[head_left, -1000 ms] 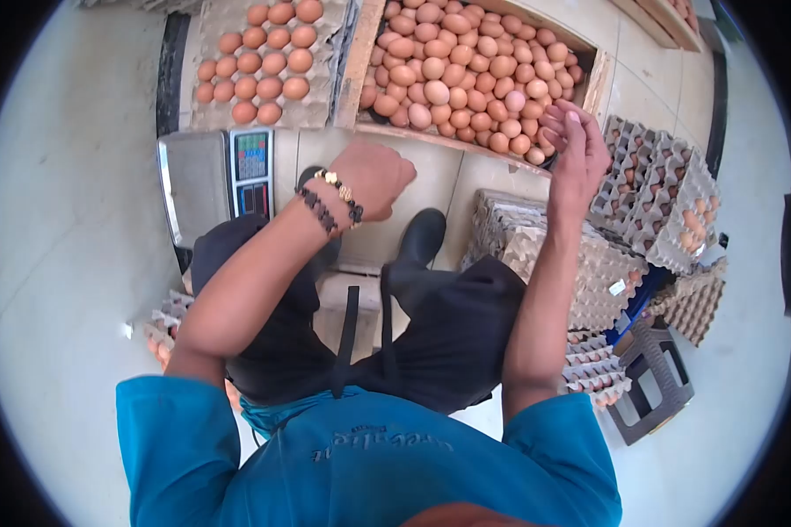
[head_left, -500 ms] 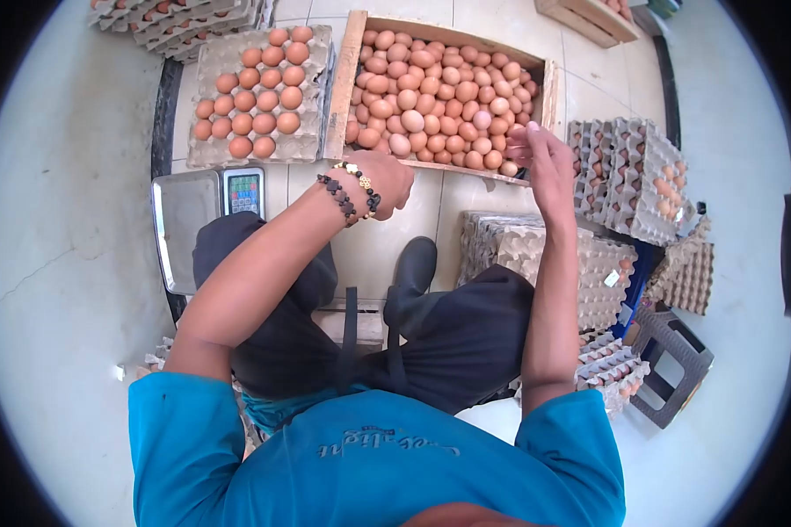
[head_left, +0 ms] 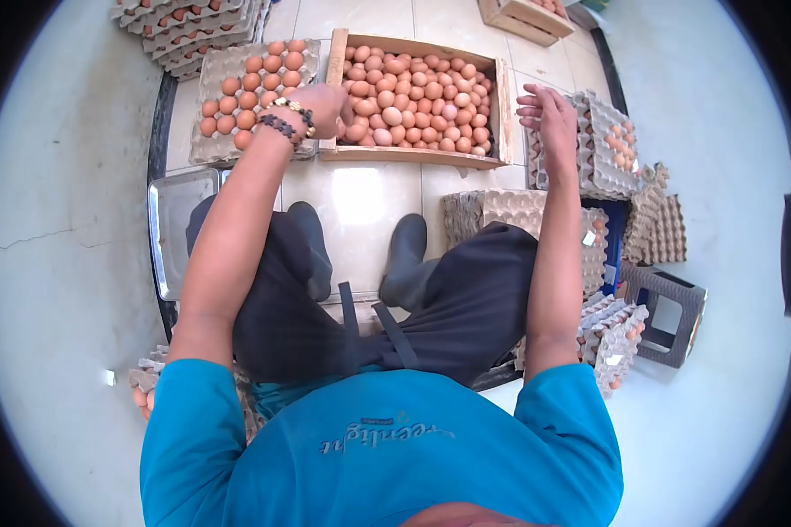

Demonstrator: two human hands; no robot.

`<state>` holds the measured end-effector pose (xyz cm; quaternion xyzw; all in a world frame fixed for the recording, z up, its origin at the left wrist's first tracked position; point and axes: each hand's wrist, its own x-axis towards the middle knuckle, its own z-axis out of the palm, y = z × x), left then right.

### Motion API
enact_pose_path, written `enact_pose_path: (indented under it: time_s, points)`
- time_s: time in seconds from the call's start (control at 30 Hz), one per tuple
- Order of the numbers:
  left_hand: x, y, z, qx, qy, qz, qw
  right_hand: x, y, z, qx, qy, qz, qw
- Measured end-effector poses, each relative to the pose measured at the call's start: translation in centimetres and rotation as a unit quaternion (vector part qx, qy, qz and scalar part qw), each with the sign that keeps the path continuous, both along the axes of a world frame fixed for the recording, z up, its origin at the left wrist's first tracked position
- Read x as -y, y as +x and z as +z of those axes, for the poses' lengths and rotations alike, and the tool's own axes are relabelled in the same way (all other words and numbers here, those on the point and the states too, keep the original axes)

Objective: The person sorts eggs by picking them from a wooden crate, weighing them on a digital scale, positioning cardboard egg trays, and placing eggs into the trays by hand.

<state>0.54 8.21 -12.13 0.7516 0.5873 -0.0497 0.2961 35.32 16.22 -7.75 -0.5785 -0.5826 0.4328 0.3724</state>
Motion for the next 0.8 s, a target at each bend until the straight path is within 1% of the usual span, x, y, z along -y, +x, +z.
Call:
enact_pose_path:
  time_s: [0.03,0.07,0.17,0.23,0.3,0.33,0.37,0.43,0.47,0.5,0.53,0.57,0.6,0.63,0.67,0.73,0.8]
  points:
    - [0.3,-0.4,1.2,0.015,0.024,0.031,0.999,0.8,0.0,1.0,-0.005,-0.012,-0.006,1.000]
    - [0.4,-0.6,2.1,0.022,0.030,0.023,0.999,1.5,0.1,1.7,-0.011,-0.016,0.011,1.000]
    - [0.9,-1.2,2.1,0.058,0.077,0.067,0.993,2.6,-0.6,1.8,0.038,0.000,0.075,0.996]
    - [1.5,-1.7,2.7,0.042,0.073,0.077,0.993,2.3,-1.4,-0.3,0.019,0.001,0.097,0.995]
    - [1.6,-1.8,3.4,0.035,0.047,0.091,0.994,1.2,-2.5,-3.5,0.116,0.018,0.151,0.982]
    - [2.0,-1.7,3.9,0.028,0.038,0.101,0.994,0.8,-3.1,-5.6,0.116,-0.018,0.172,0.978]
    - [2.4,-1.6,4.2,0.012,0.056,0.109,0.992,0.0,-3.7,-7.9,0.115,-0.051,0.194,0.973]
    - [3.3,-1.3,4.5,-0.021,0.087,0.121,0.989,-2.4,-3.5,-15.0,0.191,-0.169,0.270,0.928]
    - [3.5,-1.2,4.7,-0.008,0.091,0.123,0.988,-2.5,-3.5,-17.4,0.282,-0.109,0.303,0.904]
    - [3.5,-1.1,4.7,0.005,0.100,0.115,0.988,-2.6,-3.9,-19.3,0.370,-0.045,0.332,0.867]
    - [3.3,-1.1,4.7,0.018,0.112,0.105,0.988,-2.8,-5.0,-19.7,0.452,0.021,0.354,0.818]
    - [3.2,-0.9,4.7,0.032,0.124,0.096,0.987,-3.2,-6.8,-20.5,0.429,-0.051,0.305,0.849]
    - [3.2,-0.3,5.0,-0.001,0.106,0.109,0.988,-3.5,-8.1,-21.7,0.400,-0.033,0.272,0.875]
    - [2.8,0.2,6.3,-0.031,0.053,0.108,0.992,-3.9,-9.1,-23.5,0.371,-0.015,0.240,0.897]
    - [2.5,0.2,6.3,-0.024,0.055,0.114,0.992,-4.7,-10.4,-25.8,0.351,0.006,0.215,0.911]
    - [1.9,-0.2,5.7,-0.023,0.066,0.128,0.989,-4.6,-13.4,-25.9,0.387,0.028,0.205,0.898]
    - [1.3,-0.6,5.1,-0.034,0.086,0.140,0.986,-4.4,-14.8,-26.8,0.449,0.061,0.223,0.863]
